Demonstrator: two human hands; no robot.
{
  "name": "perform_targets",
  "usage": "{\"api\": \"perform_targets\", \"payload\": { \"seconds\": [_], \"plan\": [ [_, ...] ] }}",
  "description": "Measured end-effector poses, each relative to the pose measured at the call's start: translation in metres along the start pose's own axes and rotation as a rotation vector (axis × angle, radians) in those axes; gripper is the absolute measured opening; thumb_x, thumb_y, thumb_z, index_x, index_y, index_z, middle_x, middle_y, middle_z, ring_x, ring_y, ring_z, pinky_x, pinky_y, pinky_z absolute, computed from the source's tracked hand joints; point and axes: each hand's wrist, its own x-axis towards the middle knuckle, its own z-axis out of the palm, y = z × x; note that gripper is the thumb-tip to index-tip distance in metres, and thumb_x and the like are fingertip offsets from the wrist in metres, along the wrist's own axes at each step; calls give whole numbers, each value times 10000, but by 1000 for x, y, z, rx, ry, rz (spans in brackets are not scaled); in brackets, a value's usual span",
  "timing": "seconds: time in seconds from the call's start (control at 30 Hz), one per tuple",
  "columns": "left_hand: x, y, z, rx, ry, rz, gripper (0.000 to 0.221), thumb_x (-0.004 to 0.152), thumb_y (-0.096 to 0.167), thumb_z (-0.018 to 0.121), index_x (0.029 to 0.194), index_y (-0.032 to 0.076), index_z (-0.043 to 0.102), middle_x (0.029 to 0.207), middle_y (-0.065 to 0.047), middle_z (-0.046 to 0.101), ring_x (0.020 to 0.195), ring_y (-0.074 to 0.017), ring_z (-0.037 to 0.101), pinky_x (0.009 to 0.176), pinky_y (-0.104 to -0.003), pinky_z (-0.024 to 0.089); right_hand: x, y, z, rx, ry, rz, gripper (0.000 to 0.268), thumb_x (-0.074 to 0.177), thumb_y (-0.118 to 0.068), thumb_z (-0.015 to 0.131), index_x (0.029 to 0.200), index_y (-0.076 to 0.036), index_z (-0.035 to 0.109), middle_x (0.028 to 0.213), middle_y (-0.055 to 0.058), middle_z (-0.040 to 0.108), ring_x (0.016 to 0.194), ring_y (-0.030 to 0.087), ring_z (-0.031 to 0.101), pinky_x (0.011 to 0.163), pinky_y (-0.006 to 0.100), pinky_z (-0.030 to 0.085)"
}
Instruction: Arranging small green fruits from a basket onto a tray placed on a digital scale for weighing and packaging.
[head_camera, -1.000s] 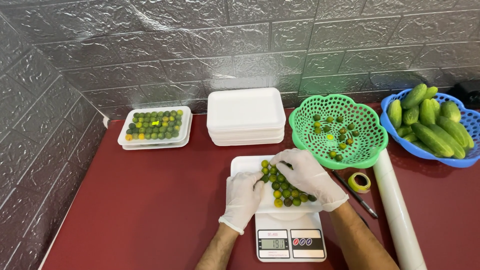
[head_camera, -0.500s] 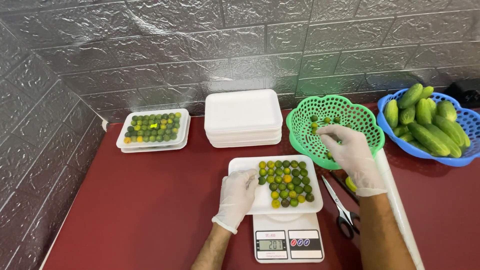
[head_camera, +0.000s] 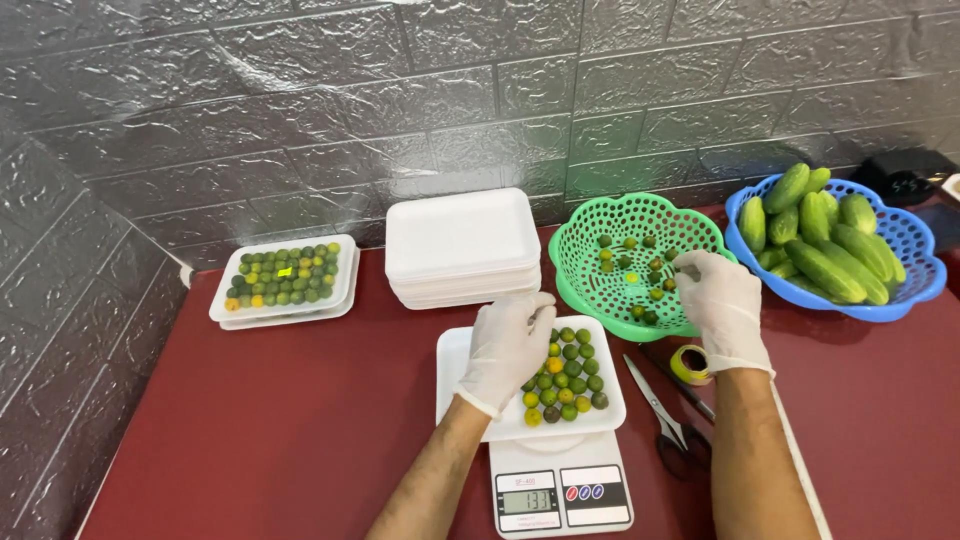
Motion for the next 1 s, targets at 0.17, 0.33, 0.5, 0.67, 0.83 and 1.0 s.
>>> {"api": "perform_targets", "payload": {
  "seconds": [0.17,0.33,0.5,0.67,0.83,1.0],
  "plan": [
    [45,22,42,-16,-139,63,226,984,366,572,1098,290,751,988,-6,769,1029,-271,725,932,-419,562,-14,-20,-1,-27,-56,24,299,937,-312,707,1216,-409,755,1153,-92,779,1156,215,696,1040,413,517],
    [82,33,83,127,-366,78,257,975,313,538,1118,297,751,1048,-8,778,1064,-292,731,951,-447,569,-39,-50,-20,-118,-193,3,299,944,-289,656,1193,-400,778,1132,-49,800,1220,259,670,1142,440,449],
    [111,18,134,379,-619,92,289,911,257,585,1122,221,780,1041,-72,780,1038,-341,745,934,-490,580,-38,-53,-16,-223,-358,-89,322,943,-297,644,1230,-394,754,1185,-66,801,1285,187,652,1246,424,241],
    [122,42,119,432,-700,-9,312,883,160,599,1130,60,762,1126,-161,764,1126,-375,717,966,-518,579,-40,-60,-19,-282,-406,-58,309,957,-318,609,1220,-399,749,1230,-68,780,1301,175,640,1230,442,271],
    [155,28,132,415,-667,-90,325,882,92,627,1172,4,746,1158,-198,749,1161,-400,695,1005,-530,558,-34,-54,-13,-210,-360,-48,317,971,-333,571,1235,-399,733,1225,-44,774,1271,185,660,1172,442,373],
    [172,36,132,387,-690,-165,373,867,39,633,1232,5,700,1253,-187,711,1220,-400,656,1013,-512,559,-31,-55,-9,-126,-366,-25,333,983,-296,583,1279,-378,713,1217,10,766,1236,243,681,1122,458,446]
  ]
}}
